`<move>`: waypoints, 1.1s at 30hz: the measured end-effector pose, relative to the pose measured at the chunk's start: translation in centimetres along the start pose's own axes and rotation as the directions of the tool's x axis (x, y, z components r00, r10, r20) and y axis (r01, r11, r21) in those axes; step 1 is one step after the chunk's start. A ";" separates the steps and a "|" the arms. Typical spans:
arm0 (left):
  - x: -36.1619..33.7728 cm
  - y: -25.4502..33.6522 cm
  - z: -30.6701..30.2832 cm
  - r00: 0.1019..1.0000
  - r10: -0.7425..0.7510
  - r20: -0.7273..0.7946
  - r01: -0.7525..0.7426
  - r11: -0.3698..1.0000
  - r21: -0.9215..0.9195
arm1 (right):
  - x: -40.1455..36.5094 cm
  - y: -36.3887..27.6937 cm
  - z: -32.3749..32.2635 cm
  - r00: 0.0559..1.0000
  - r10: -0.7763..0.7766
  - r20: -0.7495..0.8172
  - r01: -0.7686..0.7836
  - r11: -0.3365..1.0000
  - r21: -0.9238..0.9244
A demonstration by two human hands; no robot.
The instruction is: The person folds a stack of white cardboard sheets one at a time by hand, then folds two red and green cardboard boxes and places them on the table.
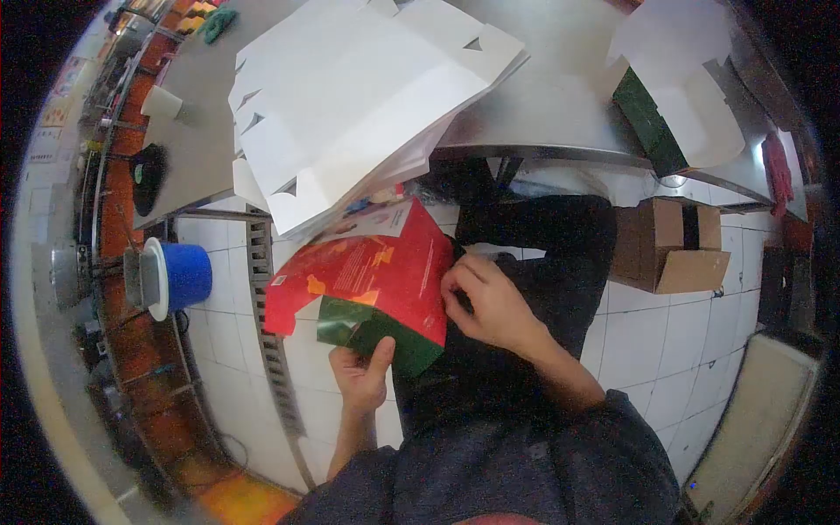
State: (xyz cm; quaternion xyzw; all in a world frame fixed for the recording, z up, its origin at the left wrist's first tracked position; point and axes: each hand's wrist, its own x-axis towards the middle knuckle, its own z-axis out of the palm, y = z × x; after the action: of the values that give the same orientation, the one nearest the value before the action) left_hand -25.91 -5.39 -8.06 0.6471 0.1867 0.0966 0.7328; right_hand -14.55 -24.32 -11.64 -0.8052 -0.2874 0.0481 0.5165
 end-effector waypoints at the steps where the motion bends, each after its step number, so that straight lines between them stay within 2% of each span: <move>1: 0.1 -0.1 -0.1 1.000 -0.020 -0.011 0.020 1.000 0.004 | 0.0 0.0 0.1 1.000 0.001 0.001 -0.001 1.000 0.000; 3: 0.5 -0.2 0.1 0.999 -0.039 -0.022 0.039 0.999 0.007 | 0.1 0.3 0.3 1.000 0.006 -0.015 -0.006 1.000 0.014; 5: 1.2 -0.1 0.4 0.995 -0.099 -0.033 0.093 0.985 -0.143 | -0.1 0.9 0.3 1.000 -0.005 0.002 0.005 0.998 0.065; 7: 1.5 -0.6 -0.4 0.992 -0.129 -0.013 0.123 0.972 -0.201 | -0.2 1.1 0.2 1.000 -0.015 0.021 0.013 0.993 0.118; 8: 1.7 -0.8 -0.6 0.987 -0.158 0.014 0.156 0.954 -0.258 | -0.2 1.0 0.2 0.998 0.042 0.047 -0.053 0.965 0.259; 9: 1.8 -1.0 -0.7 0.987 -0.159 0.014 0.157 0.953 -0.258 | -0.2 1.0 0.1 0.992 0.096 0.079 -0.119 0.913 0.391; 10: 2.3 -1.4 -0.8 0.980 -0.195 -0.032 0.185 0.963 -0.195 | 0.0 1.2 0.3 0.992 0.101 0.082 -0.125 0.913 0.388; 12: 2.3 -1.3 -0.5 0.971 -0.223 -0.081 0.212 0.969 -0.129 | -0.2 1.3 0.2 0.996 0.081 0.048 -0.094 0.849 0.520; 13: 2.4 -1.1 -0.1 0.973 -0.216 -0.086 0.199 0.966 -0.168 | -0.3 1.7 0.1 0.996 0.079 0.046 -0.091 0.850 0.518; 15: 2.4 -0.8 -0.1 0.973 -0.210 -0.093 0.187 0.961 -0.204 | -1.1 2.8 -0.4 0.972 0.231 0.046 -0.218 0.809 0.546; 16: 2.4 -0.7 -0.3 0.976 -0.198 -0.096 0.176 0.964 -0.199 | -1.1 3.4 -0.8 0.972 0.230 0.049 -0.219 0.808 0.546; 18: 2.2 -0.7 -0.9 0.978 -0.185 -0.100 0.162 0.967 -0.197 | -0.6 4.7 -1.8 0.846 0.497 -0.192 -0.454 0.862 0.228; 19: 2.2 -0.8 -1.1 0.986 -0.132 -0.101 0.107 0.968 -0.225 | 0.0 4.8 -2.3 0.833 0.330 -0.444 -0.359 0.933 0.019; 20: 2.2 -0.8 -1.3 0.992 -0.079 -0.102 0.050 0.966 -0.254 | 0.6 4.7 -2.9 0.769 0.099 -0.632 -0.295 0.932 -0.213; 21: 2.1 -0.5 -1.3 0.992 -0.078 -0.102 0.049 0.965 -0.258 | 0.7 4.5 -3.8 0.770 0.096 -0.631 -0.293 0.931 -0.216; 22: 1.9 0.0 -1.2 0.991 -0.066 -0.115 0.029 0.955 -0.295 | 0.5 4.5 -5.1 0.765 -0.005 -0.644 -0.338 0.847 -0.409; 23: 1.8 0.3 -1.1 0.990 -0.055 -0.128 0.009 0.943 -0.331 | 0.0 5.0 -5.8 0.768 -0.056 -0.639 -0.358 0.789 -0.500; 24: 1.6 0.2 -1.1 0.990 -0.059 -0.129 0.012 0.943 -0.334 | -0.6 5.5 -6.5 0.768 -0.106 -0.632 -0.380 0.719 -0.582; 25: 1.4 0.2 -1.2 0.996 -0.045 -0.076 0.007 0.900 -0.436 | -0.9 5.7 -6.6 0.705 0.092 -0.703 -0.352 0.906 -0.234; 26: 1.4 0.1 -1.2 1.000 -0.019 -0.022 0.004 0.846 -0.533 | -1.1 5.8 -6.7 0.654 0.302 -0.694 -0.277 0.949 0.152; 27: 1.5 0.0 -1.0 1.000 -0.017 -0.019 0.004 0.845 -0.535 | -2.1 5.2 -7.1 0.622 0.537 -0.570 -0.379 0.844 0.381; 28: 1.4 0.0 -0.9 0.999 -0.038 -0.002 0.029 0.789 -0.613 | -2.8 5.3 -6.9 0.621 0.537 -0.572 -0.379 0.843 0.381; 29: 1.4 0.0 -0.8 0.998 -0.058 0.018 0.055 0.726 -0.685 | -3.5 5.8 -6.6 0.705 0.549 -0.449 -0.459 0.836 0.302; 30: 1.6 -0.1 -0.5 0.998 -0.058 0.021 0.057 0.727 -0.685 | -3.9 6.0 -6.4 0.765 0.562 -0.313 -0.522 0.827 0.209; 31: 1.9 0.0 0.0 0.996 -0.074 0.041 0.081 0.714 -0.695 | -3.9 5.2 -6.0 0.855 0.506 -0.113 -0.474 0.851 0.228; 32: 2.2 0.0 0.6 0.994 -0.090 0.056 0.104 0.702 -0.705 | -3.7 4.2 -5.2 0.904 0.418 0.093 -0.427 0.867 0.258; 33: 2.5 0.1 1.5 0.995 -0.088 0.049 0.097 0.706 -0.701 | -3.8 3.5 -4.2 0.913 0.331 0.238 -0.401 0.831 0.384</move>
State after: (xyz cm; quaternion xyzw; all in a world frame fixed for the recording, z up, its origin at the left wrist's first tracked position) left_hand -22.99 -5.77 -8.15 0.3106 0.1640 0.1197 0.9286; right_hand -14.70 -30.69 -13.50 -0.7065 -0.1510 0.2729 0.6353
